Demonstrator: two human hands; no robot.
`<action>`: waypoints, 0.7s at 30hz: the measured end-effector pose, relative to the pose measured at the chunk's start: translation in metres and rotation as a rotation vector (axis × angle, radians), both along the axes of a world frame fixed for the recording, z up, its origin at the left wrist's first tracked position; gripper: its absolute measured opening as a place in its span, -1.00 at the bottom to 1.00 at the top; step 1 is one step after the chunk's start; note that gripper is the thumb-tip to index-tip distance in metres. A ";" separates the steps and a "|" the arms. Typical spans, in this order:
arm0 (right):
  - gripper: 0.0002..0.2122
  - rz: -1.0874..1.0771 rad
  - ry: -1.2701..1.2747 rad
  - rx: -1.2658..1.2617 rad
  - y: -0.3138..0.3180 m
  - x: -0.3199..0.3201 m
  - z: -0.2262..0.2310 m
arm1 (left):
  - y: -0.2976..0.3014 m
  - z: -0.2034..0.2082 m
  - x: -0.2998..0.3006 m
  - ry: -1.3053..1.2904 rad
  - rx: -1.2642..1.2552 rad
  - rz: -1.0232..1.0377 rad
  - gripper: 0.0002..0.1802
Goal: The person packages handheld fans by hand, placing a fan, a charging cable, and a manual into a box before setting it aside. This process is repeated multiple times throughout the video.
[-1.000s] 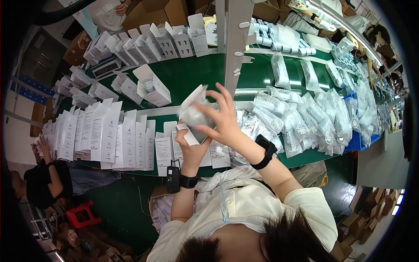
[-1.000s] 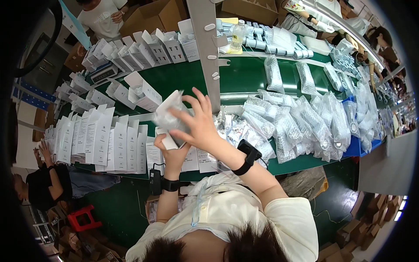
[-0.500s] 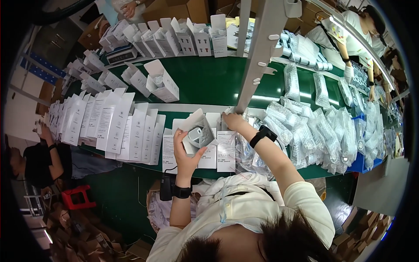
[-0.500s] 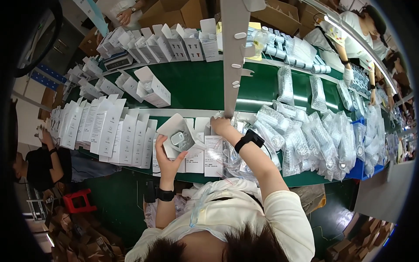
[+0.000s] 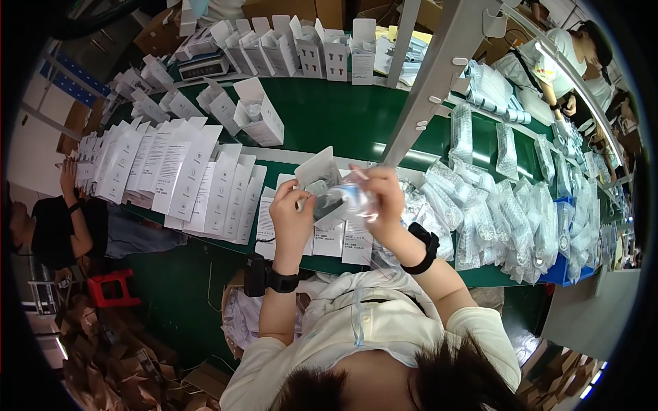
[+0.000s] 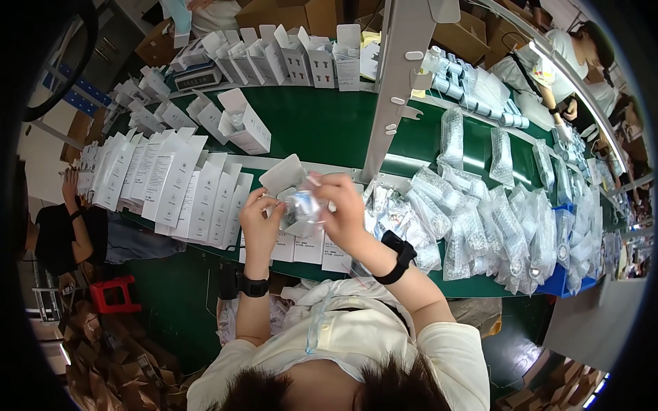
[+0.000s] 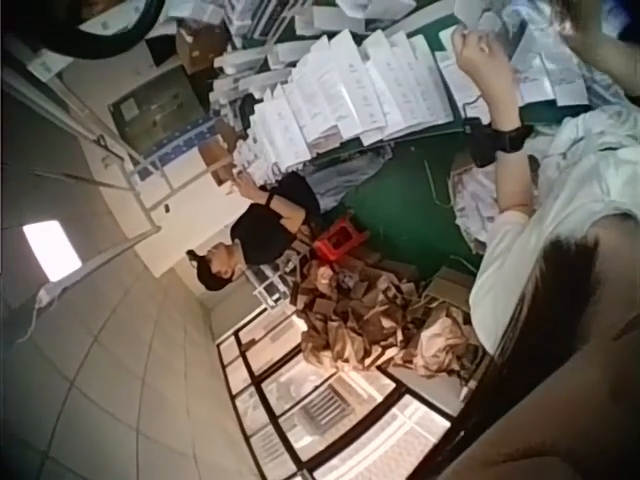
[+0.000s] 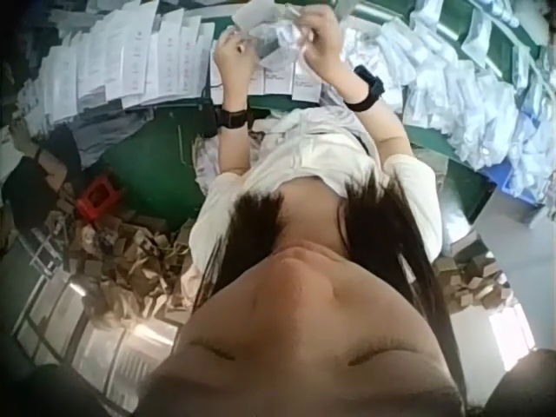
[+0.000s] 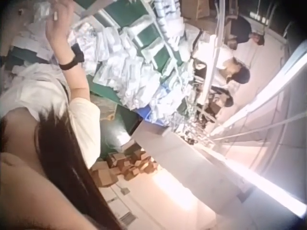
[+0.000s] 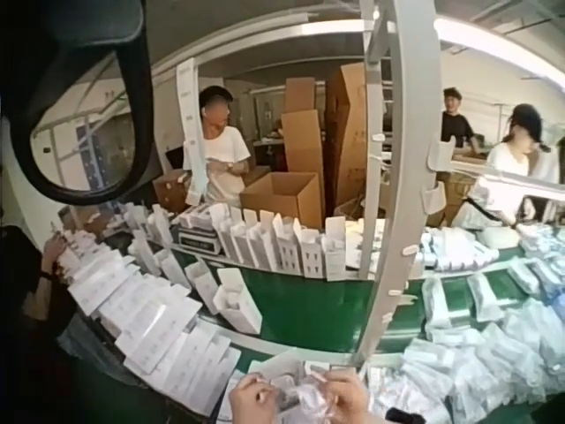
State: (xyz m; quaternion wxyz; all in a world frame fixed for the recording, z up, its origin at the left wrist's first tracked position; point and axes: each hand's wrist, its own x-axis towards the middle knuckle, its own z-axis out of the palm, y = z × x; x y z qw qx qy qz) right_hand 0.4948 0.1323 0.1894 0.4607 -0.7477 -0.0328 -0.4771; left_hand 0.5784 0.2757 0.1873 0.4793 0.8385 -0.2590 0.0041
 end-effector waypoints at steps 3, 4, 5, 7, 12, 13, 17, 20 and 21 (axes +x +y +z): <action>-0.72 0.144 0.012 -0.485 0.008 0.014 0.000 | 0.000 -0.005 0.003 0.048 -0.045 -0.009 -0.90; -0.72 0.148 0.009 -0.486 0.010 0.013 0.002 | 0.001 -0.005 0.003 0.100 -0.093 -0.016 -0.91; -0.72 0.175 0.148 -0.486 0.012 0.009 0.004 | 0.002 -0.006 0.003 0.153 -0.141 -0.023 -0.91; -0.73 0.227 0.428 -0.484 0.015 0.002 0.008 | 0.005 -0.006 0.004 0.133 -0.125 -0.013 -0.91; -0.77 0.176 0.478 -0.687 0.012 0.003 0.000 | 0.004 -0.007 0.005 0.147 -0.146 -0.025 -0.91; -0.78 0.150 0.430 -0.666 0.013 0.002 0.001 | 0.004 -0.008 0.004 0.173 -0.175 -0.037 -0.91; -0.76 0.102 0.347 -0.719 0.010 0.004 -0.007 | 0.004 -0.009 0.004 0.111 -0.151 -0.030 -0.93; -0.66 0.101 0.369 -0.908 0.002 0.004 -0.014 | 0.005 -0.011 0.005 0.152 -0.206 -0.016 -0.93; -0.54 0.143 0.345 -0.849 0.000 0.002 -0.010 | 0.007 -0.012 0.006 0.173 -0.233 -0.006 -0.93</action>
